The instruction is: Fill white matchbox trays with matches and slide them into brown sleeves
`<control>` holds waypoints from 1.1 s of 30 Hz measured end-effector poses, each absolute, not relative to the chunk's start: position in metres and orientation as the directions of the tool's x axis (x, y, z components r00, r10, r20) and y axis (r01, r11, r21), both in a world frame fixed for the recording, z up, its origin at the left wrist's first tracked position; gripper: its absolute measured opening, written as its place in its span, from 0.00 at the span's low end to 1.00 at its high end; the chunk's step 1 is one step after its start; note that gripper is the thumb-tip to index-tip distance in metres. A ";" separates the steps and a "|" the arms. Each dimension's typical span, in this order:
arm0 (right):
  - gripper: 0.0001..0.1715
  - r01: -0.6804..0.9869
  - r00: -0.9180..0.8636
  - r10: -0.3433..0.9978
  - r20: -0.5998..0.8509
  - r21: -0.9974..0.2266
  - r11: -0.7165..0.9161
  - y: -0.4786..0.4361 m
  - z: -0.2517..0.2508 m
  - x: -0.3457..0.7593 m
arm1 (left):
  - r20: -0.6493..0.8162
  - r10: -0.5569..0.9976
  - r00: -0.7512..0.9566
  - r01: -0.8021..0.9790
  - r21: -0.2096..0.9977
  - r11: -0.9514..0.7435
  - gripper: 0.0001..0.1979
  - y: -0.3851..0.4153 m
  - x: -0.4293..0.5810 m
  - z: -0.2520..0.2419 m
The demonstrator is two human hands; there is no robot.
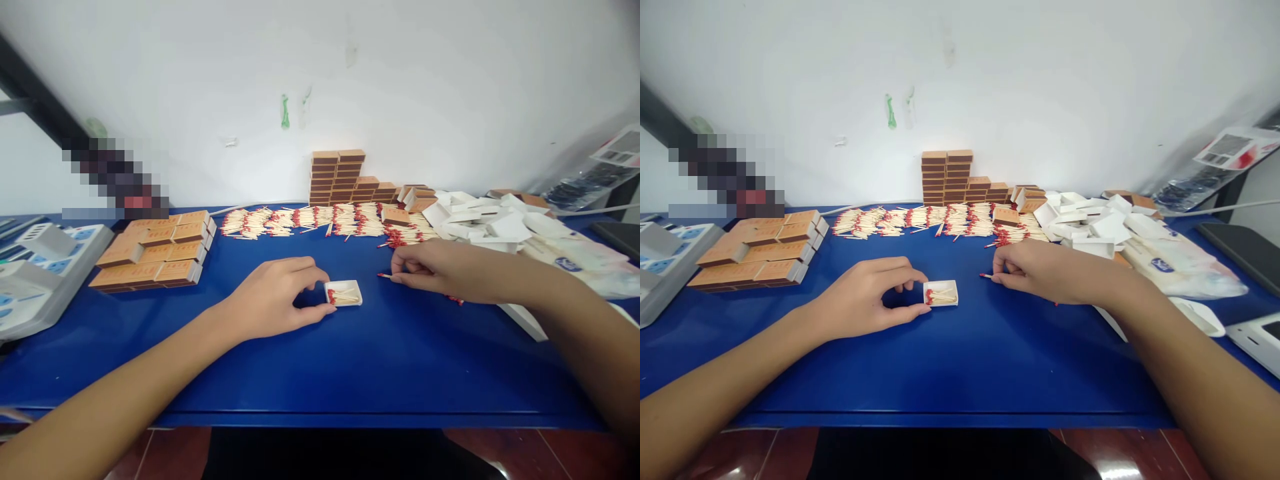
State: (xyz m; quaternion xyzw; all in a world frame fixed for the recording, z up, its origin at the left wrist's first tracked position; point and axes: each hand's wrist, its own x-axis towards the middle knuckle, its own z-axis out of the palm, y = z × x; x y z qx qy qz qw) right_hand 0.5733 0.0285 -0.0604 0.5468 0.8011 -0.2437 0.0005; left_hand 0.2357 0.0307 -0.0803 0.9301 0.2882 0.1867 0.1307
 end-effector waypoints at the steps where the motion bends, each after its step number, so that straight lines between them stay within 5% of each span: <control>1: 0.26 0.868 -0.420 0.875 -0.243 -0.388 0.309 0.028 -0.060 0.572 | 0.274 0.584 0.764 0.486 0.351 -0.800 0.13 0.030 0.236 -0.080; 8: 0.21 0.788 -0.493 0.869 -0.037 -0.443 0.428 0.020 -0.061 0.547 | 0.273 0.583 0.765 0.478 0.367 -0.798 0.14 0.030 0.239 -0.081; 14: 0.12 0.751 -0.564 0.825 -0.044 -0.442 0.490 0.002 -0.062 0.512 | 0.284 0.570 0.771 0.464 0.361 -0.809 0.14 0.029 0.244 -0.083; 33: 0.11 0.727 -0.574 0.812 0.105 -0.392 0.564 0.000 -0.072 0.506 | 0.287 0.559 0.778 0.459 0.348 -0.817 0.14 0.029 0.245 -0.083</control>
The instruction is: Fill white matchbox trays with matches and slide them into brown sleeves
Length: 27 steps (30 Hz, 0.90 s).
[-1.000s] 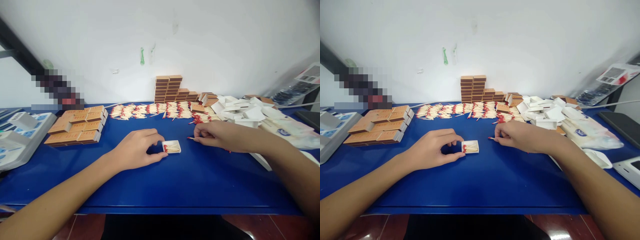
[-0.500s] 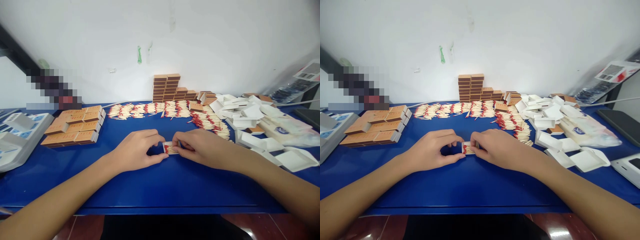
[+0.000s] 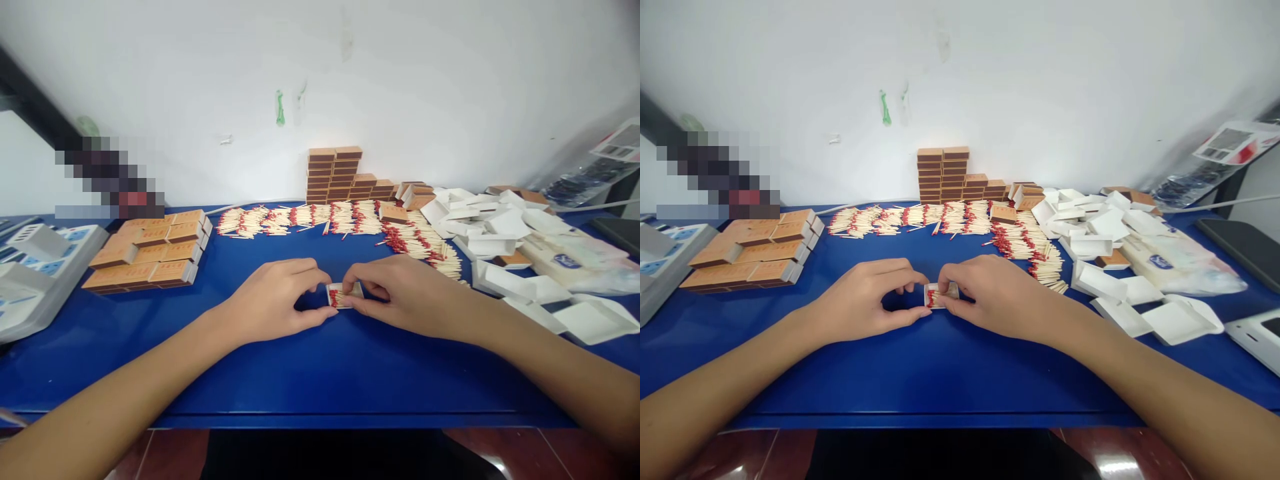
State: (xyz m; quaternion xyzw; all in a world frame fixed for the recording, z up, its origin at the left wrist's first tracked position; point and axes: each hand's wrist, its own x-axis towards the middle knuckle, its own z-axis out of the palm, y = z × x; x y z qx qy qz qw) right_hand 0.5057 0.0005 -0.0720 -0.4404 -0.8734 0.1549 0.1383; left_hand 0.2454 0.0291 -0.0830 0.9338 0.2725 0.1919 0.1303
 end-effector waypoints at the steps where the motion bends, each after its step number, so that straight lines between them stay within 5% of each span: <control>1: 0.11 0.724 -0.575 0.811 0.104 -0.398 0.564 0.001 -0.072 0.506 | 0.289 0.557 0.779 0.458 0.344 -0.820 0.14 0.029 0.245 -0.083; 27: 0.12 0.693 -0.616 0.784 0.083 -0.416 0.589 0.001 -0.071 0.509 | 0.301 0.549 0.779 0.445 0.352 -0.824 0.14 0.028 0.244 -0.083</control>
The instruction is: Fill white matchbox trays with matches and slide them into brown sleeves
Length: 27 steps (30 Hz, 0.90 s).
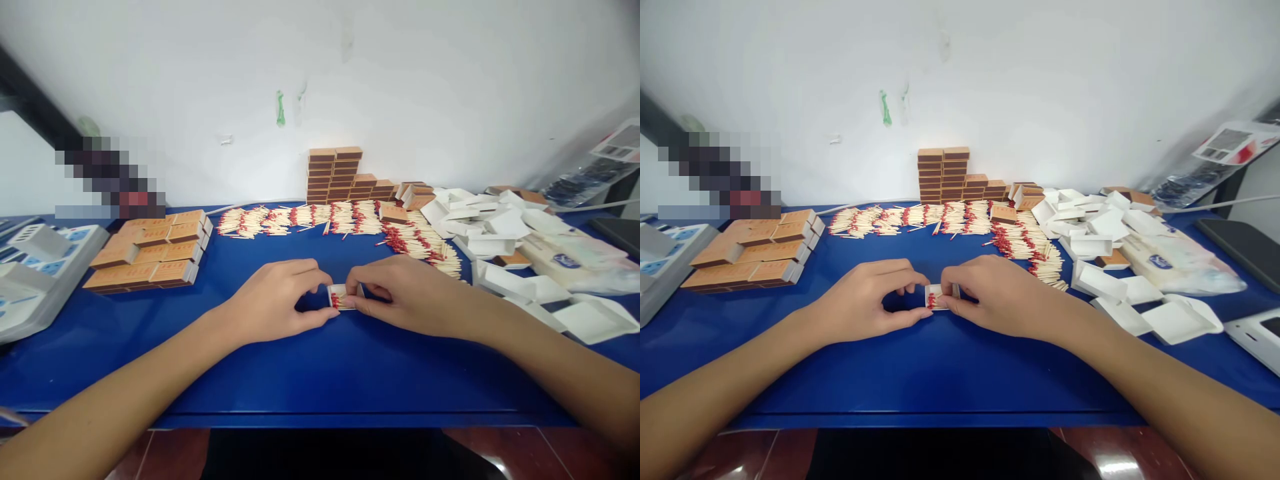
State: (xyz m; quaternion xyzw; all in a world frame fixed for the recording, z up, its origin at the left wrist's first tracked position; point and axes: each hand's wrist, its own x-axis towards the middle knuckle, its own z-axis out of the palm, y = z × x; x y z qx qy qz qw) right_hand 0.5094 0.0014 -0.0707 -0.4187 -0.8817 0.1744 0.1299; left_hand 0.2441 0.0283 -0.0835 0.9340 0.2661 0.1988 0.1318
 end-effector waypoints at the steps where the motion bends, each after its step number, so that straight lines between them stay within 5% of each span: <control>1: 0.13 0.682 -0.624 0.777 0.084 -0.428 0.593 0.001 -0.070 0.509 | 0.301 0.548 0.780 0.444 0.351 -0.824 0.14 0.028 0.244 -0.084; 13: 0.19 0.604 -0.665 0.742 0.089 -0.521 0.604 0.004 -0.066 0.511 | 0.295 0.549 0.782 0.445 0.353 -0.823 0.14 0.028 0.243 -0.084; 20: 0.14 0.871 -0.338 0.901 0.272 -0.274 0.409 0.044 -0.072 0.558 | 0.276 0.572 0.772 0.467 0.364 -0.806 0.14 0.027 0.241 -0.081; 27: 0.11 0.913 -0.308 0.948 0.074 -0.258 0.317 0.045 -0.052 0.588 | 0.275 0.580 0.767 0.477 0.362 -0.801 0.14 0.027 0.236 -0.079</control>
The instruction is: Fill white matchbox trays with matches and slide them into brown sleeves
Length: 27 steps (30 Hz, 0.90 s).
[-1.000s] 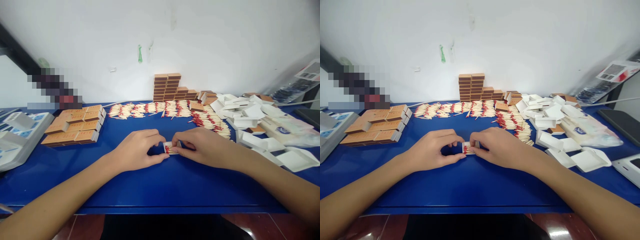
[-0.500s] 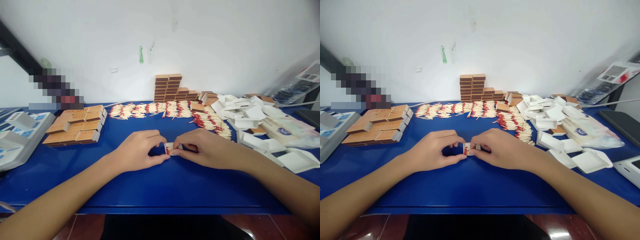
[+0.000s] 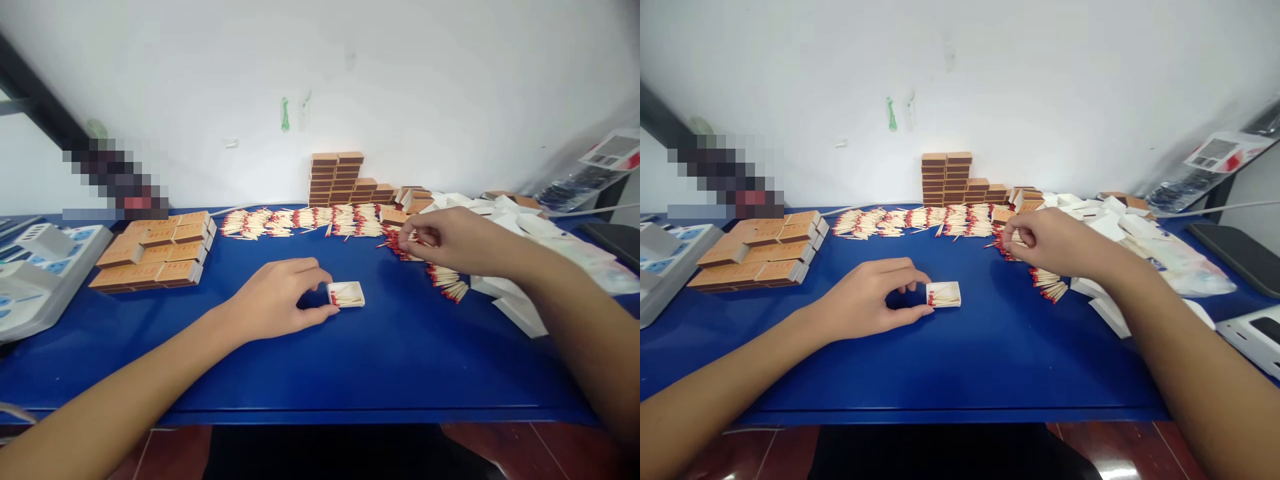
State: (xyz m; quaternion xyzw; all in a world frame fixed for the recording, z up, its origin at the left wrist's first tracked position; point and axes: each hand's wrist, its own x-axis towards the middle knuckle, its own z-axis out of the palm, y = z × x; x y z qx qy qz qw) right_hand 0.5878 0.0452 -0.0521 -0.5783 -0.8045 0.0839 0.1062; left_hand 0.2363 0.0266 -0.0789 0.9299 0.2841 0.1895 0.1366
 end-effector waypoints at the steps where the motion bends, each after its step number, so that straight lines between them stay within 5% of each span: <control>1: 0.11 0.917 -0.309 0.951 0.031 -0.254 0.306 0.043 -0.049 0.593 | 0.273 0.584 0.764 0.481 0.362 -0.799 0.14 0.027 0.235 -0.079; 11: 0.09 0.943 -0.276 0.944 -0.181 -0.238 0.231 0.044 -0.051 0.610 | 0.252 0.595 0.763 0.494 0.367 -0.788 0.14 0.029 0.234 -0.080; 27: 0.09 0.942 -0.291 0.927 -0.235 -0.240 0.235 0.039 -0.051 0.587 | 0.253 0.597 0.761 0.493 0.372 -0.786 0.14 0.029 0.235 -0.080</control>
